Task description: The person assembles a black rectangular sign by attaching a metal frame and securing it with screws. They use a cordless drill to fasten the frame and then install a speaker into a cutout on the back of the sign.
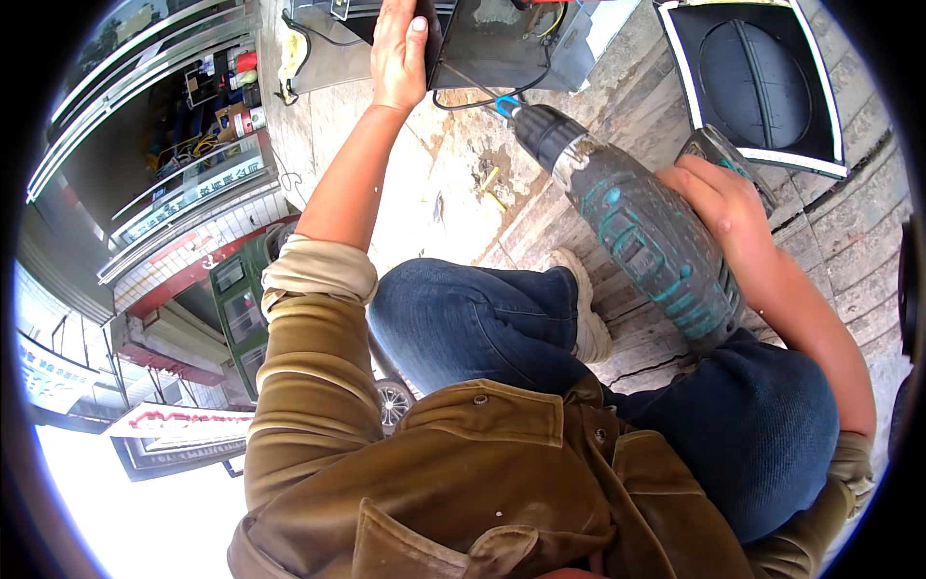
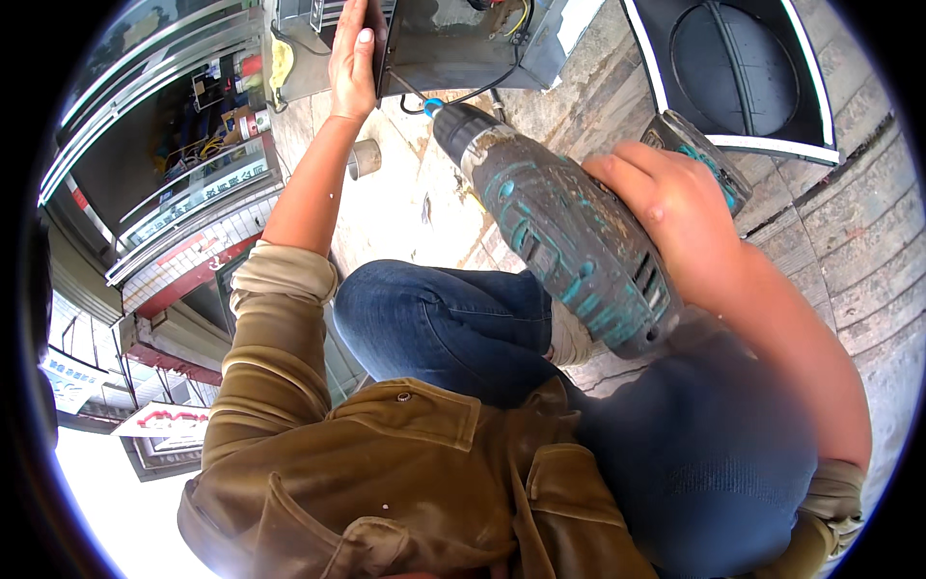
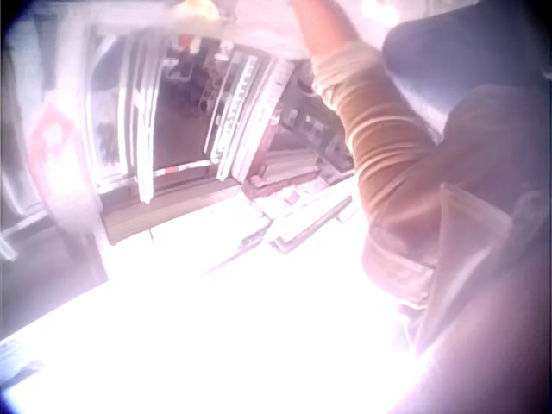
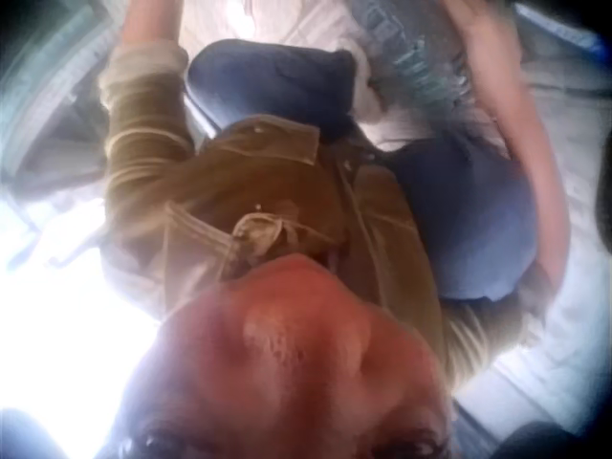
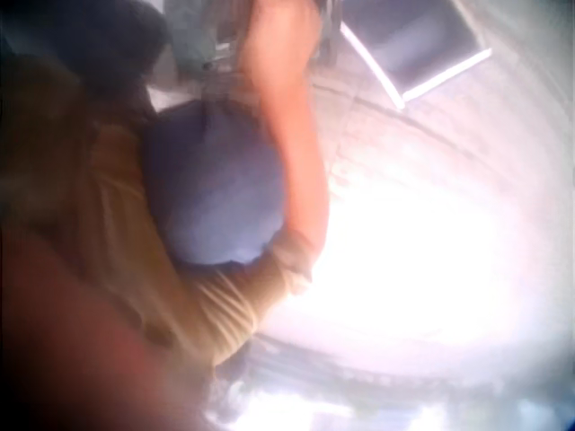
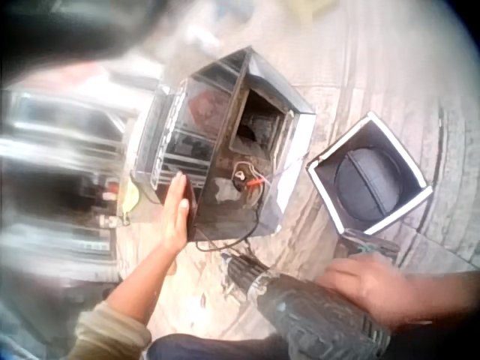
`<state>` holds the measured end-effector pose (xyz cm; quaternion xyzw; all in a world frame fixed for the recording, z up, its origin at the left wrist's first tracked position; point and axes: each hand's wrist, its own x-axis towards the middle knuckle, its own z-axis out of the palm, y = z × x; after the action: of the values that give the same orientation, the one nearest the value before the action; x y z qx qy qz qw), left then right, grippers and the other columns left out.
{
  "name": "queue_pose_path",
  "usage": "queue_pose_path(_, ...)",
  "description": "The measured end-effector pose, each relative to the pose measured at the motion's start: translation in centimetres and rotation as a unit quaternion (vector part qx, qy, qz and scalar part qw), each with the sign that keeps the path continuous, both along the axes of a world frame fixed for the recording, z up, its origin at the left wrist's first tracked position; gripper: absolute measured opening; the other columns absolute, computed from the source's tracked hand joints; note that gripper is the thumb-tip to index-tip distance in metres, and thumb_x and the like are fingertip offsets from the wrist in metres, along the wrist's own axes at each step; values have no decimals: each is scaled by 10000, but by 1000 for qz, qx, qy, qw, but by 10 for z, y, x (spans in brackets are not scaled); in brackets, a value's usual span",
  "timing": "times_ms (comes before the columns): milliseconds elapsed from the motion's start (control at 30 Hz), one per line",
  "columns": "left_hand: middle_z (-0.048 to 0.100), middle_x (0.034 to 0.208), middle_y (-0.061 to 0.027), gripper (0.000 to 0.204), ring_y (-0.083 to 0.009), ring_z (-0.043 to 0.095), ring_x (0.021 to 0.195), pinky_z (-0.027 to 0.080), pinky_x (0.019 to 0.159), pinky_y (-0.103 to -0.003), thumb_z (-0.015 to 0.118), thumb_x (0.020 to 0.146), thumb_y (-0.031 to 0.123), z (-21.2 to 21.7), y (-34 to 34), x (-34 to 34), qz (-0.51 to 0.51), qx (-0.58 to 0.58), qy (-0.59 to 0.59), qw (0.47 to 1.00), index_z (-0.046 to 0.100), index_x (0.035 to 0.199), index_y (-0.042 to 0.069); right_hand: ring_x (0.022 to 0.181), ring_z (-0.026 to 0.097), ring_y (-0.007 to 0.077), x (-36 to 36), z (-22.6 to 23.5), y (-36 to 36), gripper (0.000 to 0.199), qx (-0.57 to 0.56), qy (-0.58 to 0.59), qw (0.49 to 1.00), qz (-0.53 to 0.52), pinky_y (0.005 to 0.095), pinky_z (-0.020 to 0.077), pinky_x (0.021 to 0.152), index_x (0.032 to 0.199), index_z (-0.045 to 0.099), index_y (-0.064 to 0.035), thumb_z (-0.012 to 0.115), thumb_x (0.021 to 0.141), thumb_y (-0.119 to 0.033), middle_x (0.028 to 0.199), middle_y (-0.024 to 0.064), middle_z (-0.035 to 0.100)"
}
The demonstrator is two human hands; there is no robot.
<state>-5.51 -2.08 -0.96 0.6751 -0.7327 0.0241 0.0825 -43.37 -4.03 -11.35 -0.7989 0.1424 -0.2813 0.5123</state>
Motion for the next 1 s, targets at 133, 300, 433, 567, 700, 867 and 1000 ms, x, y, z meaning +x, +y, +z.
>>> queue_pose_path(133,378,1457,-167,465,-305,335,1363,234,1131,-360,356,997,250,7,-1,-1,11,13,-56,998,395,1401,24,774,606,332,-6,15,-2,402,63,-10,998,-7,369,489,679,1031,613,-17,671,649,-128,819,134,592)
queue_pose_path(300,517,1372,-43,395,-206,489,1262,359,1057,-310,538,950,199,17,16,-9,34,25,7,999,519,1339,128,682,589,223,-21,21,6,268,148,-13,989,-14,302,492,681,930,629,13,687,707,-125,776,124,636)
queue_pose_path(433,417,1457,-39,485,-200,391,1343,311,1091,-315,567,928,269,30,55,-6,71,99,6,993,458,1388,159,681,534,138,-32,7,17,188,163,-32,986,2,282,479,684,861,621,11,689,717,-89,776,85,619)
queue_pose_path(567,372,1483,-42,571,-211,359,1362,311,1100,-330,634,882,307,27,68,-9,48,82,-30,995,436,1402,180,672,517,129,-29,12,21,158,151,38,986,53,285,465,660,829,608,8,681,714,-72,737,70,583)
queue_pose_path(700,390,1468,-26,576,-230,395,1330,348,1080,-327,623,883,360,37,57,-24,57,118,-93,987,435,1400,189,676,517,119,-25,16,22,155,139,27,987,78,284,464,654,818,607,15,683,721,-79,749,66,589)
queue_pose_path(867,410,1436,-120,513,-294,431,1294,351,1073,-355,533,937,304,43,60,-15,30,145,-88,985,428,1385,78,768,610,230,-26,8,23,347,202,23,973,110,331,488,737,963,633,6,755,668,-131,861,107,634)
queue_pose_path(1000,520,1363,-41,469,-191,509,1234,390,1042,-313,595,911,357,59,51,-2,95,167,15,981,523,1335,171,915,584,287,-42,21,17,442,282,136,945,97,384,462,826,1080,600,-25,761,704,-193,990,137,618)
